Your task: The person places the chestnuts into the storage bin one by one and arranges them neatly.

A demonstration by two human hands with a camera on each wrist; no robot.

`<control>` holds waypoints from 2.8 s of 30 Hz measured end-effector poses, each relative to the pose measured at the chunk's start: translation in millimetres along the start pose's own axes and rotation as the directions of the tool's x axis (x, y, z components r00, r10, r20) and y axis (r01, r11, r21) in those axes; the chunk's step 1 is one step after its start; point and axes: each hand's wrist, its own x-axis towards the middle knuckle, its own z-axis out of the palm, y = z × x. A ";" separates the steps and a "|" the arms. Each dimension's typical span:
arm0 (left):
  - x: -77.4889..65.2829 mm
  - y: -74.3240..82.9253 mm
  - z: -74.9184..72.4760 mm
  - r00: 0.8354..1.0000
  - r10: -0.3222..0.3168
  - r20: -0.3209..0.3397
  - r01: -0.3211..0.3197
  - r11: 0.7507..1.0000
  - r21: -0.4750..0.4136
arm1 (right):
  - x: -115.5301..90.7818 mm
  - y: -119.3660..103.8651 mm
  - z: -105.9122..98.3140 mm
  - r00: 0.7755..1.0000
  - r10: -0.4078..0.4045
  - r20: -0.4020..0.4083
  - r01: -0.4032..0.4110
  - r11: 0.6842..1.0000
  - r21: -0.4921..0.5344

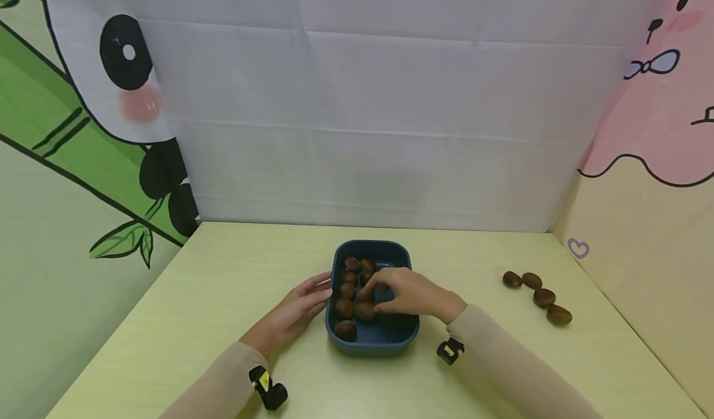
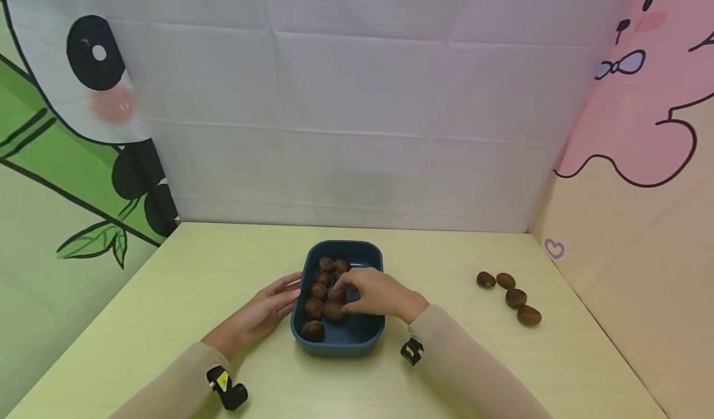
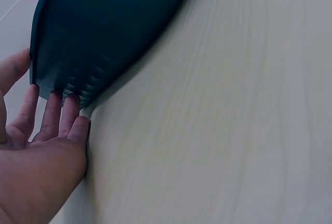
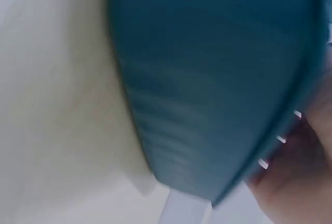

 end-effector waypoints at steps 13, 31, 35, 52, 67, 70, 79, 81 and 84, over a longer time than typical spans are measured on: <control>0.8 -1.0 -0.4 1.000 -0.009 -0.010 0.008 1.000 -0.014 | -50.7 35.0 -52.3 0.975 0.125 -0.181 -0.129 0.992 -0.006; 1.3 -1.5 -0.4 1.000 -0.006 -0.015 0.005 1.000 -0.012 | -148.8 120.9 -79.0 0.868 0.424 -0.259 -0.430 0.902 0.036; 0.8 -1.8 -0.6 1.000 -0.008 -0.015 0.008 1.000 -0.010 | -163.3 133.6 -77.1 0.831 0.497 -0.248 -0.497 0.865 0.069; 1.7 -2.5 -1.0 1.000 -0.009 -0.017 0.009 1.000 -0.004 | -180.4 146.2 -75.5 0.785 0.585 -0.201 -0.591 0.806 0.039; 2.0 -1.7 -0.4 1.000 -0.003 -0.014 0.003 1.000 -0.012 | -174.6 143.5 -73.9 0.798 0.563 -0.214 -0.570 0.821 0.036; 2.1 -1.7 -0.1 1.000 -0.003 -0.014 0.003 1.000 -0.014 | -168.1 138.8 -74.4 0.806 0.554 -0.210 -0.554 0.830 0.062; 1.5 -1.8 0.3 1.000 -0.003 -0.022 0.003 1.000 -0.009 | -138.7 119.0 -74.1 0.869 0.430 -0.244 -0.428 0.902 0.065; 1.3 -1.8 0.5 1.000 -0.001 -0.021 0.001 1.000 -0.003 | -131.4 111.5 -74.2 0.879 0.410 -0.243 -0.406 0.911 0.071; 1.4 -1.6 0.9 1.000 -0.002 -0.024 0.002 1.000 -0.004 | -120.1 99.3 -74.0 0.897 0.375 -0.234 -0.370 0.927 0.069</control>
